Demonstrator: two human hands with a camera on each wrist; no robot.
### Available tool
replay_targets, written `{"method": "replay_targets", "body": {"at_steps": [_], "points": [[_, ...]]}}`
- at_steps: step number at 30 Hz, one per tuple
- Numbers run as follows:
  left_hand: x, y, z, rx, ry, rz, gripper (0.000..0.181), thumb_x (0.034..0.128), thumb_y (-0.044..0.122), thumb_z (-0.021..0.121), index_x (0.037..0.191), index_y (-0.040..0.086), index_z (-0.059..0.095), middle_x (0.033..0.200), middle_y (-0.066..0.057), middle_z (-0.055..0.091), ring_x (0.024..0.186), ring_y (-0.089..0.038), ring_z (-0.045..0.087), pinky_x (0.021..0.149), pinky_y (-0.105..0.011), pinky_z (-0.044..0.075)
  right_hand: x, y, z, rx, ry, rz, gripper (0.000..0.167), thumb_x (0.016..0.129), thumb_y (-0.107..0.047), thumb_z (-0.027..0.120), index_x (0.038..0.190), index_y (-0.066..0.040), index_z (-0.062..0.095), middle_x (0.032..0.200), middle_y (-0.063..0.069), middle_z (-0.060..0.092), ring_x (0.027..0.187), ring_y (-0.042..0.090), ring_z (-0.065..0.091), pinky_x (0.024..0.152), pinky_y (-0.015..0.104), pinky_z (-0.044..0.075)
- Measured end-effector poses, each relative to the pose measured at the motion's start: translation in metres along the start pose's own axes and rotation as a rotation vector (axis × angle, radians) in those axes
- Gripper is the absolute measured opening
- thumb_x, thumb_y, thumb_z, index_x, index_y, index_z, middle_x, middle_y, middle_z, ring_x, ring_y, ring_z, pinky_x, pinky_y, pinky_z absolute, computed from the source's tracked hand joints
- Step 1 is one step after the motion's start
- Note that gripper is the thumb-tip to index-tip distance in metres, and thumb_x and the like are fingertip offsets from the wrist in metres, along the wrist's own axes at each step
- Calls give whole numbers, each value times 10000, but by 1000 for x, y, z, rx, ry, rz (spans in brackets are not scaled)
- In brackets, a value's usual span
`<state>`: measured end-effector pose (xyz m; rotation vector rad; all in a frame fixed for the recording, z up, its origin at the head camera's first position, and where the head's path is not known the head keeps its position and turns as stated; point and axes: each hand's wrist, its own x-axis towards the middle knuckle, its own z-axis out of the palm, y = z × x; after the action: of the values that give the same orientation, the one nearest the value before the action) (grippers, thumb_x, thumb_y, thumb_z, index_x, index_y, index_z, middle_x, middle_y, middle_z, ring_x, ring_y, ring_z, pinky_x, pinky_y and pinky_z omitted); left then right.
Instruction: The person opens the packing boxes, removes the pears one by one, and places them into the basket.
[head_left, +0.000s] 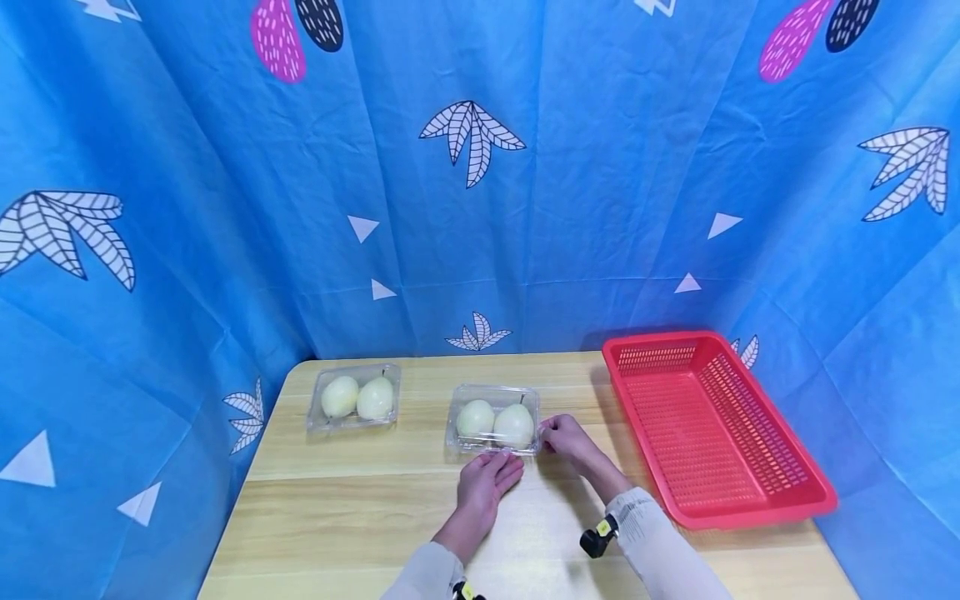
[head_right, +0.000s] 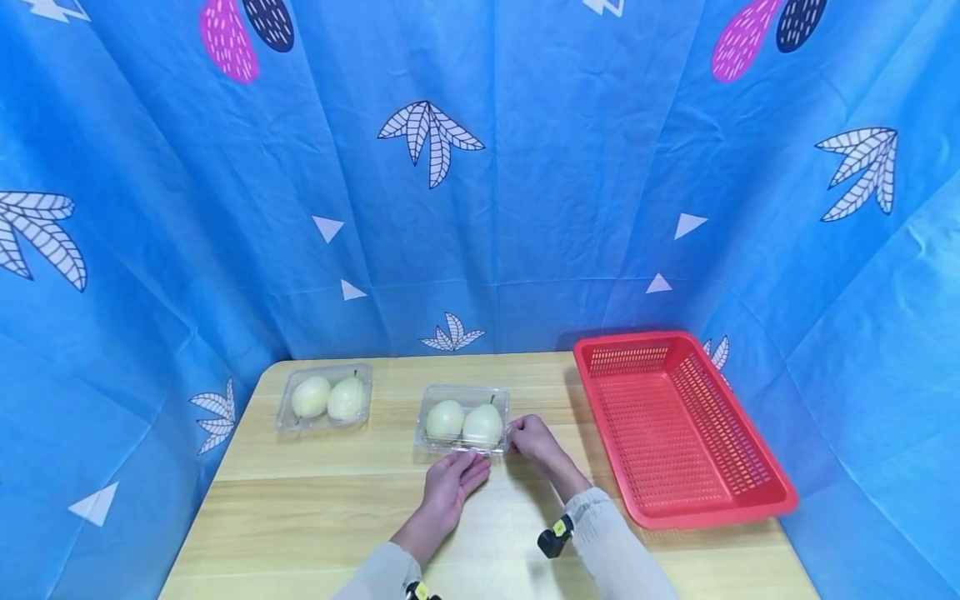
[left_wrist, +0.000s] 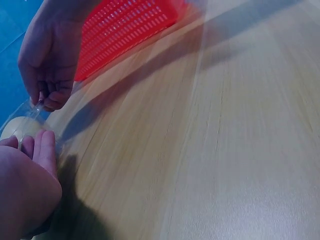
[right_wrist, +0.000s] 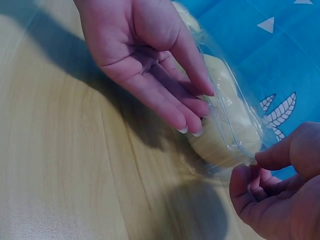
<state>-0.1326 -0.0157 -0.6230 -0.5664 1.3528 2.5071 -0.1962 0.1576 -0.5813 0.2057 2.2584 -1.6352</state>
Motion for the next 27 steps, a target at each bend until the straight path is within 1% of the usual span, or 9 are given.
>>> {"method": "replay_targets", "body": {"at_steps": [4, 6, 7, 11, 15, 18, 23, 27], "points": [[0, -1, 3, 5, 15, 11, 312, 990, 119, 673, 1193, -79, 544, 1094, -215, 730, 1154, -397, 724, 1005, -457, 584, 2, 1, 0, -5, 0, 6, 146, 858, 89, 516, 904, 105, 653, 745, 55, 573, 639, 124, 484, 634, 270, 477], [1, 0, 5, 9, 23, 15, 318, 983, 109, 678, 1194, -88, 545, 1085, -227, 731, 1116, -378, 742, 994, -448, 591, 3, 1, 0, -18, 7, 14, 152, 875, 82, 528, 924, 107, 669, 758, 69, 597, 658, 137, 513, 654, 287, 505], [2, 0, 5, 19, 22, 24, 320, 985, 100, 672, 1196, -100, 539, 1081, -236, 731, 1097, -373, 749, 985, -446, 596, 4, 1, -1, -23, 12, 18, 156, 880, 78, 539, 941, 110, 678, 770, 79, 615, 671, 146, 532, 664, 296, 522], [5, 1, 7, 36, 36, 26, 298, 984, 70, 656, 1186, -121, 550, 1034, -231, 743, 1046, -351, 767, 954, -419, 612, 7, -2, -3, -30, 39, 22, 176, 891, 72, 602, 1033, 129, 692, 867, 148, 686, 750, 200, 620, 734, 349, 587], [6, 2, 8, 53, 42, 19, 273, 980, 49, 647, 1168, -127, 557, 1010, -239, 748, 1055, -380, 762, 935, -414, 620, 10, -4, -5, -2, 68, 11, 227, 881, 76, 653, 1095, 150, 673, 972, 228, 713, 802, 216, 666, 789, 376, 621], [7, 2, 8, 64, 39, 18, 271, 974, 54, 656, 1158, -120, 558, 1013, -249, 747, 1056, -389, 760, 924, -416, 624, 11, -6, -6, 42, 90, 14, 261, 883, 70, 674, 1130, 153, 665, 1057, 282, 711, 842, 225, 696, 853, 405, 631], [8, 3, 7, 74, 32, 23, 284, 971, 71, 671, 1152, -118, 559, 1017, -258, 750, 1027, -374, 770, 926, -430, 622, 10, -10, -7, 125, 86, 17, 300, 897, 81, 670, 1180, 176, 637, 1171, 354, 674, 918, 291, 731, 968, 498, 597], [6, 6, 7, 86, 23, 26, 276, 978, 55, 654, 1153, -130, 548, 1031, -289, 745, 1031, -389, 767, 940, -454, 615, 11, -11, -8, 156, 67, 23, 323, 882, 81, 696, 1186, 175, 639, 1188, 355, 674, 906, 265, 739, 986, 503, 588]]}}
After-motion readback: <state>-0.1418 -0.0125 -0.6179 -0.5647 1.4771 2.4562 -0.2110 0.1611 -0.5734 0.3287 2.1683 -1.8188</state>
